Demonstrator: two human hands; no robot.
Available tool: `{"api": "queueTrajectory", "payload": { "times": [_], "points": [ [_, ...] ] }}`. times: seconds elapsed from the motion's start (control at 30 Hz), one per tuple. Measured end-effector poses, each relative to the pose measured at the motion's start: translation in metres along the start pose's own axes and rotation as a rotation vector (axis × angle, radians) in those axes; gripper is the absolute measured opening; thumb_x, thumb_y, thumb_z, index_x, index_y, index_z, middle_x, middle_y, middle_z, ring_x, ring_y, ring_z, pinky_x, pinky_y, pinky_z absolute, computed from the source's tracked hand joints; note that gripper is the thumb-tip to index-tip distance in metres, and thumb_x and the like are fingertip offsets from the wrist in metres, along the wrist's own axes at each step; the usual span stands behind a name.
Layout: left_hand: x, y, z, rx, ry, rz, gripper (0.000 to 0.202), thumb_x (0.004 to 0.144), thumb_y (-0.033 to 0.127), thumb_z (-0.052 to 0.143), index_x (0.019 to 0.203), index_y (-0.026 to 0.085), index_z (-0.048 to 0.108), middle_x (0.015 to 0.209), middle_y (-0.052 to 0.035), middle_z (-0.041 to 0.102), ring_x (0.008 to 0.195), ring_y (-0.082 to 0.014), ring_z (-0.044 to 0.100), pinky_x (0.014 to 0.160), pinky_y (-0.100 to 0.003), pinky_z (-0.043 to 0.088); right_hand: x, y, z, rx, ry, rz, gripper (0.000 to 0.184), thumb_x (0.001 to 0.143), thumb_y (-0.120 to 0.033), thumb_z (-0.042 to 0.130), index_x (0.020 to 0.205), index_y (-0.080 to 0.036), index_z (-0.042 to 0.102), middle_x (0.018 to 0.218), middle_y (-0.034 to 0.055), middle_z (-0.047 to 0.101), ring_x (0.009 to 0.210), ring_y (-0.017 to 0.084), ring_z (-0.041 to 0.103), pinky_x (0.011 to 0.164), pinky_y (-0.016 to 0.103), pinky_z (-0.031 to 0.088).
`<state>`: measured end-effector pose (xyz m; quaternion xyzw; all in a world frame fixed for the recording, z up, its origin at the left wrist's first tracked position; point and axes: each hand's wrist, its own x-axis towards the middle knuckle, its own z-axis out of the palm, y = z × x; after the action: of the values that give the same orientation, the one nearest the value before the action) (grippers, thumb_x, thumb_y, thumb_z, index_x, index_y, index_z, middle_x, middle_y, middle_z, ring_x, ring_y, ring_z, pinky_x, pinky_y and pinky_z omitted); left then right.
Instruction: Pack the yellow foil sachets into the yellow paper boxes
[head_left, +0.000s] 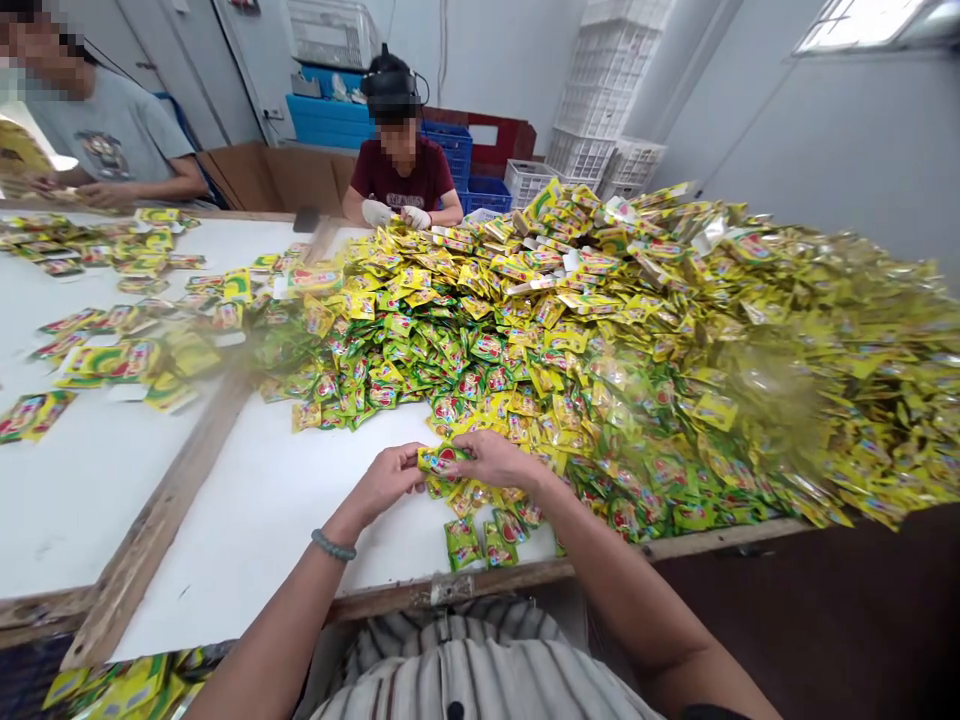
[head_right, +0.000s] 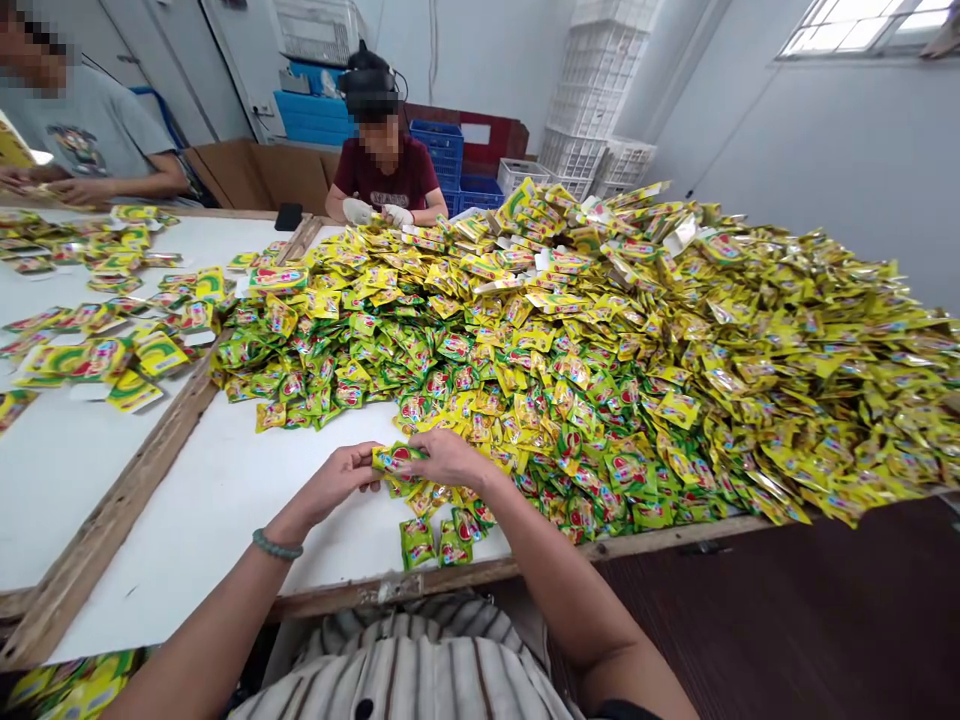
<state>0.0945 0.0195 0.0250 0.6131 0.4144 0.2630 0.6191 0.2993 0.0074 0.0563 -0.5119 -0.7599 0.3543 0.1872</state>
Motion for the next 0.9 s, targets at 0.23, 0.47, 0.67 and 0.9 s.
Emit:
{"api": "queueTrajectory", "payload": {
  "times": [0.23,0.47,0.67,0.9],
  "points": [
    [-0.007,0.003,0.010,-0.003,-0.007,0.064,0.032,0.078,0.047,0.060,0.079,0.016,0.068,0.059,0.0009,0.056,0.054,-0.0134,0.048,0.052,-0.024,0.037,-0.001,0.004,-0.008,0.016,-0.082,0.027,0.022,0.072,-0.035,0.070,0.062,-0.017,0.063,0.051,-0.0071,0.043,0.051,0.008,0.036,0.047,0.020,0.023],
    [0.000,-0.002,0.012,0.020,0.047,0.046,0.046,0.079,0.062,0.054,0.067,0.018,0.060,0.055,0.0026,0.049,0.053,-0.0135,0.042,0.052,-0.024,0.035,0.001,-0.007,-0.023,-0.078,-0.208,0.011,0.025,0.068,-0.034,0.074,0.055,-0.018,0.060,0.047,-0.0075,0.042,0.049,0.008,0.031,0.049,0.022,0.022],
    [0.002,0.007,0.020,0.248,0.139,0.113,0.038,0.077,0.056,0.059,0.071,0.019,0.058,0.062,0.0033,0.050,0.062,-0.0153,0.043,0.057,-0.024,0.035,0.006,-0.010,-0.015,-0.085,-0.051,0.121,0.027,0.068,-0.034,0.076,0.056,-0.017,0.060,0.049,-0.0061,0.042,0.051,0.009,0.036,0.051,0.023,0.025],
    [0.025,0.009,0.031,-0.045,0.236,0.175,0.036,0.078,0.056,0.060,0.081,0.021,0.057,0.072,0.0007,0.059,0.074,-0.0199,0.056,0.071,-0.028,0.045,0.001,0.000,0.002,0.349,0.132,0.094,0.036,0.077,-0.050,0.067,0.091,-0.017,0.068,0.068,-0.0024,0.060,0.060,0.011,0.052,0.053,0.020,0.040]
  ]
}}
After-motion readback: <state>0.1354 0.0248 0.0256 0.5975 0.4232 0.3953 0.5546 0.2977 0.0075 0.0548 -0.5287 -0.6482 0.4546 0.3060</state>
